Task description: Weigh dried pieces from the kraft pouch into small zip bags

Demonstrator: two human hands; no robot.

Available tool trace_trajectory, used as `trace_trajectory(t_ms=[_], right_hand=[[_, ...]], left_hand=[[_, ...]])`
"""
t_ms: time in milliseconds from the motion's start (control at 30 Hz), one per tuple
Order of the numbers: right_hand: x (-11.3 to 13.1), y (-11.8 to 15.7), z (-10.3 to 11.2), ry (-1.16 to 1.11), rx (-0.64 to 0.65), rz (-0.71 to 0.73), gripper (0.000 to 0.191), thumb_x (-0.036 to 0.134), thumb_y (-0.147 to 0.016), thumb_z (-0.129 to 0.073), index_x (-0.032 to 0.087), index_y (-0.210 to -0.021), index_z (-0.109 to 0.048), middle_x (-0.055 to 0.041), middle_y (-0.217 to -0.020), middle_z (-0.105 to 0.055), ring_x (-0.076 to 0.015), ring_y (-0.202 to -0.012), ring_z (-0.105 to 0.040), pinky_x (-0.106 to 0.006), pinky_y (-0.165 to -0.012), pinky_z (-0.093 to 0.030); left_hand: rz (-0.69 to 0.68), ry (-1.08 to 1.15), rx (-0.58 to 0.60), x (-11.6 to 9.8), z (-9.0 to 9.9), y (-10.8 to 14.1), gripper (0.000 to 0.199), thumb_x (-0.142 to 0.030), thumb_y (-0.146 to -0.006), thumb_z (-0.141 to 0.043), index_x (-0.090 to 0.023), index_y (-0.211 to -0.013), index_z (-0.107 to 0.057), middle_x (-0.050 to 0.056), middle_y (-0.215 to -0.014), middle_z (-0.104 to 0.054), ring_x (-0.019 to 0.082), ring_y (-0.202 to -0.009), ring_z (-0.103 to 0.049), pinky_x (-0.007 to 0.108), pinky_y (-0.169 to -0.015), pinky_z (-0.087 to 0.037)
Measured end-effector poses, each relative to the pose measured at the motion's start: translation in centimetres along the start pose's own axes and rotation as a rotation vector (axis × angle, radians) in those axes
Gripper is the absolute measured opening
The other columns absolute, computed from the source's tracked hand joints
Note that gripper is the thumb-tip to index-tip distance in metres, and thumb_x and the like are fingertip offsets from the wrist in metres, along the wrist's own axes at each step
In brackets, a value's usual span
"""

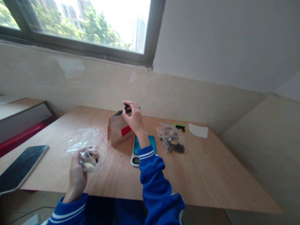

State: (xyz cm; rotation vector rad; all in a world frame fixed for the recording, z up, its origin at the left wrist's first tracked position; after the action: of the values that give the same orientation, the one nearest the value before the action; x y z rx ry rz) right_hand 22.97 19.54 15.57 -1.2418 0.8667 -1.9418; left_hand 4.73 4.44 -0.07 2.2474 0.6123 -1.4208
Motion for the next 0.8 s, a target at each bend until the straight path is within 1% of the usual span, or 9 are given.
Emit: trace_trajectory(t_ms=[133,233,300,367,433,533,633,700,800], right_hand=[[0.4,0.6,0.0,0.064,0.046,0.001,0.020,0.017,-0.086,-0.053,0.018,-0.104,-0.061,-0.0089,-0.107,-0.062,-0.0200,-0.106,-0.058,-0.036,-0.098,-0.045],[0.9,1.2,0.4,0.111,0.027,-0.006,0.017,0.019,-0.088,-0.052,0.018,-0.102,-0.062,-0.0100,-0.111,-0.061,-0.0211,-0.113,-0.054,-0.039,-0.104,-0.040],[1.6,1.8,0.8,0.092,0.003,-0.027,0.017,0.019,-0.089,-0.050,0.019,-0.101,-0.063,-0.0091,-0.110,-0.061,-0.0202,-0.112,-0.054,-0.038,-0.102,-0.041],[2.5,2.6,1.0,0.009,0.020,-0.077,0.017,0.019,-0.091,-0.048,0.020,-0.099,-0.062,-0.0074,-0.107,-0.061,-0.0184,-0.106,-0.057,-0.034,-0.095,-0.046],[3.7,3.6,0.8,-0.143,0.121,-0.168,0.017,0.021,-0.093,-0.045,0.021,-0.100,-0.060,-0.0054,-0.101,-0.063,-0.0158,-0.096,-0.061,-0.030,-0.085,-0.050],[5.8,5.8,-0.3,-0.375,0.405,-0.340,0.016,0.024,-0.094,-0.047,0.020,-0.107,-0.055,-0.0025,-0.090,-0.065,-0.0136,-0.084,-0.064,-0.027,-0.076,-0.053],[7.6,8.0,-1.4,-0.379,0.682,-0.399,0.014,0.014,-0.090,-0.050,0.018,-0.102,-0.056,-0.0033,-0.093,-0.066,-0.0146,-0.087,-0.065,-0.028,-0.077,-0.052],[8.0,9.1,-2.0,-0.286,0.763,-0.395,0.014,0.009,-0.089,-0.050,0.017,-0.097,-0.057,-0.0049,-0.097,-0.066,-0.0154,-0.089,-0.064,-0.029,-0.079,-0.051],[7.8,10.1,-2.8,-0.163,0.763,-0.384,0.006,0.014,-0.090,-0.053,0.017,-0.094,-0.055,-0.0051,-0.095,-0.062,-0.0160,-0.084,-0.062,-0.030,-0.077,-0.050]], left_hand=[[0.021,0.013,-0.005,0.2,0.0,0.1,0.037,-0.053,-0.088,-0.044,-0.020,-0.097,-0.058,-0.001,-0.069,-0.064,0.016,-0.067,-0.060,0.024,-0.060,-0.048],[0.029,0.022,-0.011,0.1,-0.1,0.2,0.036,-0.053,-0.088,-0.045,-0.020,-0.098,-0.057,-0.001,-0.069,-0.064,0.015,-0.067,-0.061,0.023,-0.058,-0.048],[0.027,0.026,-0.006,0.0,-0.2,0.3,0.036,-0.052,-0.088,-0.045,-0.020,-0.098,-0.056,-0.001,-0.068,-0.064,0.015,-0.066,-0.061,0.023,-0.057,-0.047],[0.020,0.031,0.008,-0.1,-0.5,0.4,0.035,-0.052,-0.087,-0.045,-0.021,-0.096,-0.056,-0.001,-0.067,-0.064,0.015,-0.063,-0.060,0.023,-0.055,-0.047],[0.012,0.028,0.032,-0.2,-0.8,0.5,0.035,-0.053,-0.087,-0.046,-0.021,-0.095,-0.056,-0.001,-0.067,-0.065,0.015,-0.059,-0.059,0.023,-0.053,-0.047],[0.005,-0.006,0.067,-0.1,-1.2,0.7,0.039,-0.057,-0.085,-0.047,-0.020,-0.092,-0.057,-0.001,-0.066,-0.065,0.014,-0.055,-0.058,0.023,-0.051,-0.047],[-0.004,-0.053,0.097,0.1,-1.4,1.0,0.047,-0.061,-0.083,-0.048,-0.018,-0.094,-0.061,0.001,-0.068,-0.066,0.015,-0.055,-0.059,0.025,-0.051,-0.048],[-0.010,-0.069,0.112,0.4,-1.4,1.1,0.053,-0.064,-0.082,-0.049,-0.016,-0.097,-0.064,0.003,-0.073,-0.068,0.017,-0.059,-0.062,0.027,-0.054,-0.050],[-0.035,-0.068,0.100,0.9,-1.4,1.2,0.056,-0.064,-0.080,-0.052,-0.014,-0.101,-0.066,0.006,-0.083,-0.071,0.021,-0.075,-0.067,0.030,-0.066,-0.054]])
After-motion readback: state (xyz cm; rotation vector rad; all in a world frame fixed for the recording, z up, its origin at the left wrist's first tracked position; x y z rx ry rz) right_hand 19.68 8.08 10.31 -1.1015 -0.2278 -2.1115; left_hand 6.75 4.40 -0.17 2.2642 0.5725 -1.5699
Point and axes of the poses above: each hand's wrist, its own y-axis away from the middle knuckle, its own z-axis out of the back of the hand, x = y × z, the point moved 5 cm from there along -y, towards the middle knuckle
